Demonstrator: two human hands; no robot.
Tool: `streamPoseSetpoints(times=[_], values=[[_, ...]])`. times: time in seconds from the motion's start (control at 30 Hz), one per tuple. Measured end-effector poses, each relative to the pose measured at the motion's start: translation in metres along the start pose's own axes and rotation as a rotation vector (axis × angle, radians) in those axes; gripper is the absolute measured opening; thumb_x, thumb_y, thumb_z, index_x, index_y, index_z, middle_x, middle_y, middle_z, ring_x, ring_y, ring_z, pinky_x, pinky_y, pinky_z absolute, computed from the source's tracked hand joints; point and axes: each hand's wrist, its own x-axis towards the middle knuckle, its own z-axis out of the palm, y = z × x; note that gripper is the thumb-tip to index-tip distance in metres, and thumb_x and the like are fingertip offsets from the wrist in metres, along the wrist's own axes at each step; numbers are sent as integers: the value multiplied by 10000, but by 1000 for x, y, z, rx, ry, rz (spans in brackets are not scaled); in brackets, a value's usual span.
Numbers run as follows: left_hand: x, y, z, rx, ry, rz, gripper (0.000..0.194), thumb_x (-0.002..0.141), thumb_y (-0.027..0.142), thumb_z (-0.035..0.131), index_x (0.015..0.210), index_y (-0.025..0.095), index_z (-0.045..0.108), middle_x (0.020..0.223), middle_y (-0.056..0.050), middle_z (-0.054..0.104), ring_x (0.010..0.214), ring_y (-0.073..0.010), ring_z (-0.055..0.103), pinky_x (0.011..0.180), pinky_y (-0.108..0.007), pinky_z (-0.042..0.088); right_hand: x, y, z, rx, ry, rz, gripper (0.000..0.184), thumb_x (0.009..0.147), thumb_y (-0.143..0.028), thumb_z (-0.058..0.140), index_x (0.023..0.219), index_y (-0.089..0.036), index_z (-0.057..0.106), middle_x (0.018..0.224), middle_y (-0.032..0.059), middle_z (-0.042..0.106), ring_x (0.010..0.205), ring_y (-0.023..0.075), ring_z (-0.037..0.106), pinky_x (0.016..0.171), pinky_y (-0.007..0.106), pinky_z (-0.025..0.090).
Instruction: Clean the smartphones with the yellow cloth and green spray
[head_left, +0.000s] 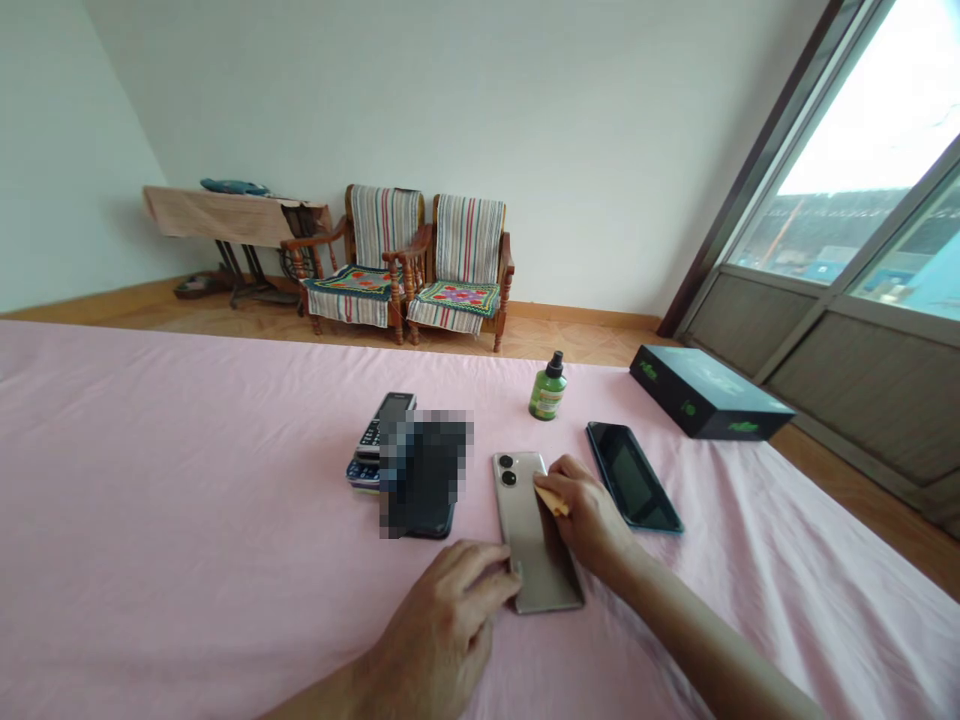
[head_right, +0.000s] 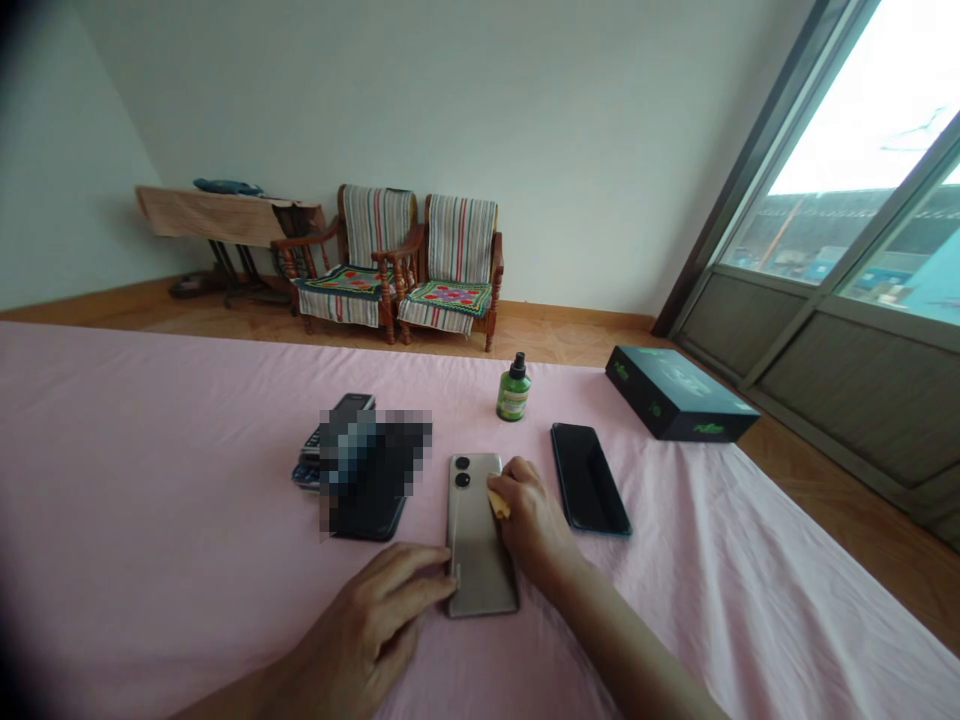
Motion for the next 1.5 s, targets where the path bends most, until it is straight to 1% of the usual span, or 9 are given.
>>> streamPoseSetpoints(times=[0.17,0.33,0.53,0.63,0.8,1.13,1.23,1.33,1.5], values=[[-1,-1,0,24,-12,3,559,762,-94,468,1211,206,613,1226,-77,592,1152,-205,538,1018,-364,463,23,10,12,-10,67,-12,304,779,40,480,818,-164,701,854,73,546,831,202,526,726,301,427],[-1,-1,-1,28,-20,-2,539,773,-82,466,1205,205,616,1221,-85,598,1147,-214,543,1012,-381,471,23,14,16,5,97,-23,291,784,26,493,835,-164,707,861,76,552,837,207,530,730,306,436],[-1,0,-1,-2,-4,-3,560,767,-86,456,1209,225,603,1221,-73,599,1145,-213,541,1013,-394,465,-9,-2,4,36,46,-57,399,706,96,458,886,-177,687,882,57,553,850,189,546,725,282,455],[-1,1,0,-9,-2,-17,543,766,-85,469,1186,230,606,1226,-67,594,1148,-208,539,1023,-389,456,-34,-17,-2,71,-16,-28,388,724,91,432,879,-179,664,875,54,543,814,184,544,698,282,457],[-1,1,0,17,-9,-44,501,778,-78,478,1154,225,612,1237,-72,587,1157,-202,540,1037,-379,444,-70,-30,-2,134,-36,39,403,749,80,411,945,-185,643,918,71,549,838,193,557,709,291,467],[-4,-2,2,36,39,-61,392,798,-45,465,1056,208,616,1184,-74,625,1127,-199,578,1020,-355,462,-90,-33,4,361,-12,137,210,877,-115,516,972,-215,675,895,56,559,770,154,601,635,228,470],[-3,-3,2,30,77,-67,366,793,-44,444,1003,202,616,1144,-79,638,1095,-201,599,994,-351,480,-93,-38,7,390,10,71,210,881,-144,526,1007,-212,680,869,58,571,730,148,613,598,221,468],[-3,-4,1,30,149,-89,350,766,-53,424,940,194,600,1080,-79,648,1042,-201,621,940,-336,508,-97,-40,15,416,8,-70,263,871,-172,551,1095,-242,668,857,52,576,692,143,607,562,216,457],[-2,-6,1,40,227,-117,379,716,-55,419,945,203,578,1059,-69,640,1042,-211,613,935,-350,501,-99,-42,20,417,-114,-126,227,848,-288,613,1062,-289,689,852,41,595,701,150,616,579,218,467]])
